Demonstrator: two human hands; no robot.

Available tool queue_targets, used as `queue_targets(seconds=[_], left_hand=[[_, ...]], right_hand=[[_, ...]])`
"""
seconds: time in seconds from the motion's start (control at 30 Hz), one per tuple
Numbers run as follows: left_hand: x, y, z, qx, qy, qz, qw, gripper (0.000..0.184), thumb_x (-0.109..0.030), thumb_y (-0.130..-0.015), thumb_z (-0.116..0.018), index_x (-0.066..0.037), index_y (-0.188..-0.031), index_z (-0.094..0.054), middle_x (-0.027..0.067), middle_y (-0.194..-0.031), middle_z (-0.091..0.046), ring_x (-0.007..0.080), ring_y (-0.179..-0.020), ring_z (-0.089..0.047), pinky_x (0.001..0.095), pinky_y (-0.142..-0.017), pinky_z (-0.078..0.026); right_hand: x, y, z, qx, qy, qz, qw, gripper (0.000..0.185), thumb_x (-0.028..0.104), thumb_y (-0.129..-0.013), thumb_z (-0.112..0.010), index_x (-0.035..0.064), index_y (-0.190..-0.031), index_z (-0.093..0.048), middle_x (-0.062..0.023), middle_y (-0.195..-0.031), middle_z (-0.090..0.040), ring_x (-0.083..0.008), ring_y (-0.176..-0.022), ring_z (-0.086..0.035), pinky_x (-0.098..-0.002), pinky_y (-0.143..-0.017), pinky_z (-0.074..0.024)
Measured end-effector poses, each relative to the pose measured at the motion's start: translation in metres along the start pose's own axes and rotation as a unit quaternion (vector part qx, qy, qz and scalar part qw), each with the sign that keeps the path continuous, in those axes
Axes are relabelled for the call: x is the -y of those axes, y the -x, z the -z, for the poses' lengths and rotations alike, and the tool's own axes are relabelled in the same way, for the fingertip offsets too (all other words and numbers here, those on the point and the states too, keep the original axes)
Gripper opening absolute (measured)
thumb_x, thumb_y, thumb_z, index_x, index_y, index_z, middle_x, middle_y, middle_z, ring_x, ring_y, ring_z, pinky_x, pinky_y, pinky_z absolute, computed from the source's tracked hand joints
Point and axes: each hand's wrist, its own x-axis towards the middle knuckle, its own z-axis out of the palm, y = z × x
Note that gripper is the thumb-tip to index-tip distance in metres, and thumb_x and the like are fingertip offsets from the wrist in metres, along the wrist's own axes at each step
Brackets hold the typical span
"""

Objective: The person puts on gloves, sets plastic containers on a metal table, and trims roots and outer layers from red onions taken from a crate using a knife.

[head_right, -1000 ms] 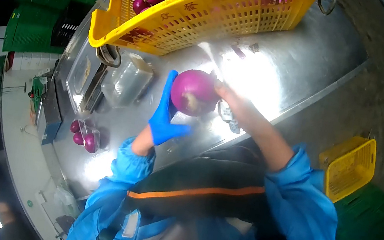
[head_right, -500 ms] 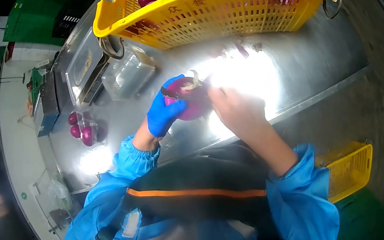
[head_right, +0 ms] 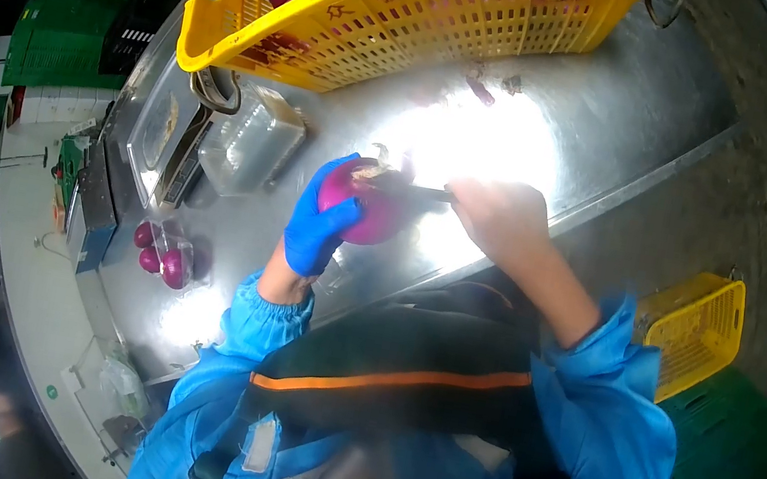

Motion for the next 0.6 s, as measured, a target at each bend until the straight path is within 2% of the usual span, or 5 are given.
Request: queue_targets(seconds=[0.17, 0.27, 0.37, 0.5, 0.6], left_hand=[[-0.007, 0.000, -0.013, -0.120, -0.151, -0.120, 0.974, 0.067, -0.028, -0.081, -0.076, -0.004, -0.135, -0.043, 0.0129, -0.126, -0.054, 0.0228, -0.114, -0.057, 0.0368, -0.089, -0.053], [-0.004, 0.001, -0.010, -0.081, -0.123, -0.153, 0.977, 0.070, -0.035, -0.088, -0.068, -0.005, -0.143, -0.038, 0.0129, -0.137, -0.048, 0.0261, -0.120, -0.054, 0.0387, -0.100, -0.047], [-0.021, -0.010, -0.007, 0.073, 0.186, 0.025, 0.980, 0.063, -0.039, -0.094, -0.059, -0.007, -0.144, -0.038, 0.0157, -0.138, -0.048, 0.0286, -0.120, -0.054, 0.0400, -0.099, -0.048], [0.007, -0.015, -0.001, 0.095, 0.243, 0.091, 0.961, 0.054, -0.036, -0.098, -0.053, -0.010, -0.143, -0.039, 0.0156, -0.140, -0.048, 0.0316, -0.124, -0.053, 0.0462, -0.101, -0.047], [0.016, -0.018, -0.003, 0.022, 0.198, 0.054, 0.978, 0.050, -0.033, -0.098, -0.055, -0.010, -0.140, -0.040, 0.0147, -0.141, -0.047, 0.0313, -0.124, -0.053, 0.0483, -0.102, -0.045]], right_hand=[[0.026, 0.007, -0.010, 0.047, -0.300, -0.171, 0.937, 0.030, 0.019, -0.093, -0.059, 0.0047, -0.119, -0.061, -0.0071, -0.077, -0.056, -0.0212, -0.069, -0.058, -0.0325, -0.064, -0.0469], [0.026, 0.015, -0.042, 0.129, -0.593, -0.236, 0.759, 0.036, 0.030, -0.104, -0.043, -0.0010, -0.115, -0.057, -0.0020, -0.083, -0.052, -0.0121, -0.077, -0.049, -0.0286, -0.073, -0.0436], [0.031, 0.004, -0.043, 0.098, -0.619, -0.239, 0.742, 0.033, 0.029, -0.105, -0.042, -0.0002, -0.109, -0.057, -0.0005, -0.080, -0.050, -0.0094, -0.073, -0.046, -0.0255, -0.069, -0.0416], [0.042, -0.015, -0.008, 0.144, -0.530, -0.246, 0.799, 0.028, 0.023, -0.098, -0.052, -0.0009, -0.110, -0.063, -0.0064, -0.086, -0.065, -0.0147, -0.080, -0.060, -0.0292, -0.074, -0.0481], [0.015, -0.004, -0.021, -0.067, -0.401, -0.342, 0.847, 0.032, 0.027, -0.094, -0.057, 0.0000, -0.110, -0.063, -0.0100, -0.088, -0.067, -0.0187, -0.083, -0.064, -0.0298, -0.076, -0.0489]])
